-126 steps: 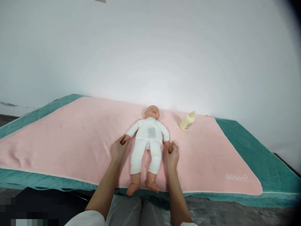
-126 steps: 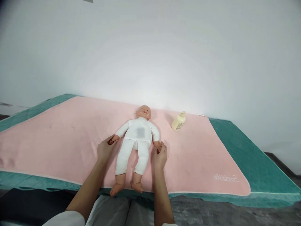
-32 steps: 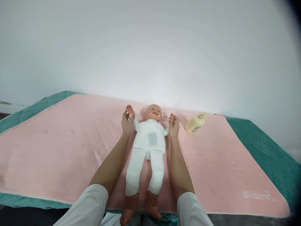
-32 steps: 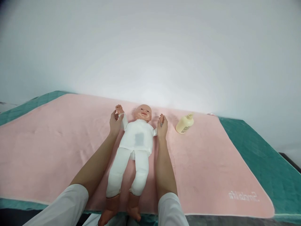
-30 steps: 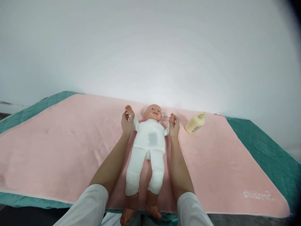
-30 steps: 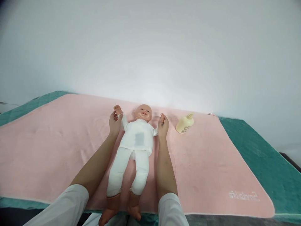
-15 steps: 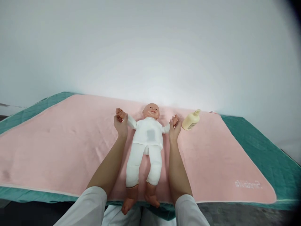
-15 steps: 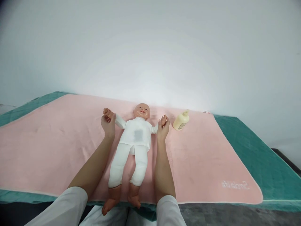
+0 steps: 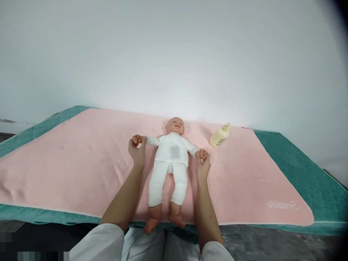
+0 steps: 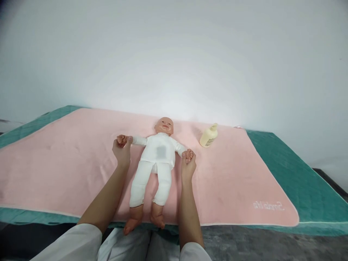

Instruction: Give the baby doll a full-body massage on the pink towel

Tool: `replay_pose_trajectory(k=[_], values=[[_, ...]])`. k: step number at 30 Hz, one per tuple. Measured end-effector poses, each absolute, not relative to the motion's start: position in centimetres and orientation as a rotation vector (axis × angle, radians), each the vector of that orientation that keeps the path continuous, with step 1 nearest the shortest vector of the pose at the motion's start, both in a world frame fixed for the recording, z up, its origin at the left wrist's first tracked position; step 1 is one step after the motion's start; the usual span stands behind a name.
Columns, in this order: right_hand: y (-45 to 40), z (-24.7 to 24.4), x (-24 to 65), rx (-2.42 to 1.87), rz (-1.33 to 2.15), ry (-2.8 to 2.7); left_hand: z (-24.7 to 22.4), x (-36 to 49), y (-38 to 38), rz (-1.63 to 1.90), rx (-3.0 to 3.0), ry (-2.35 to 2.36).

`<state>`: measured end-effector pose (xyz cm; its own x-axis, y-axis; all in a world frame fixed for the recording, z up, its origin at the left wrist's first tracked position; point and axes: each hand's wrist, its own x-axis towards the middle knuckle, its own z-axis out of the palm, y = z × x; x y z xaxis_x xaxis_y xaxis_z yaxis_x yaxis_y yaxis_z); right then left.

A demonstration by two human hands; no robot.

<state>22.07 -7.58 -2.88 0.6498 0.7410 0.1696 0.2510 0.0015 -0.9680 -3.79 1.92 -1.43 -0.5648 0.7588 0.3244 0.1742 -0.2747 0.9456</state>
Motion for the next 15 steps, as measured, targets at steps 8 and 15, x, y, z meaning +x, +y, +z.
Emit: replay_pose_trajectory(k=[8,15], values=[[-11.4,-5.5,21.8,-1.637,0.474,-1.043,-1.5,-4.6,-3.7,1.673,1.116,1.693],[-11.2,-6.2,21.4,-1.769,0.167,-1.27,-2.2,-5.4,-6.2,1.328,1.311,1.805]])
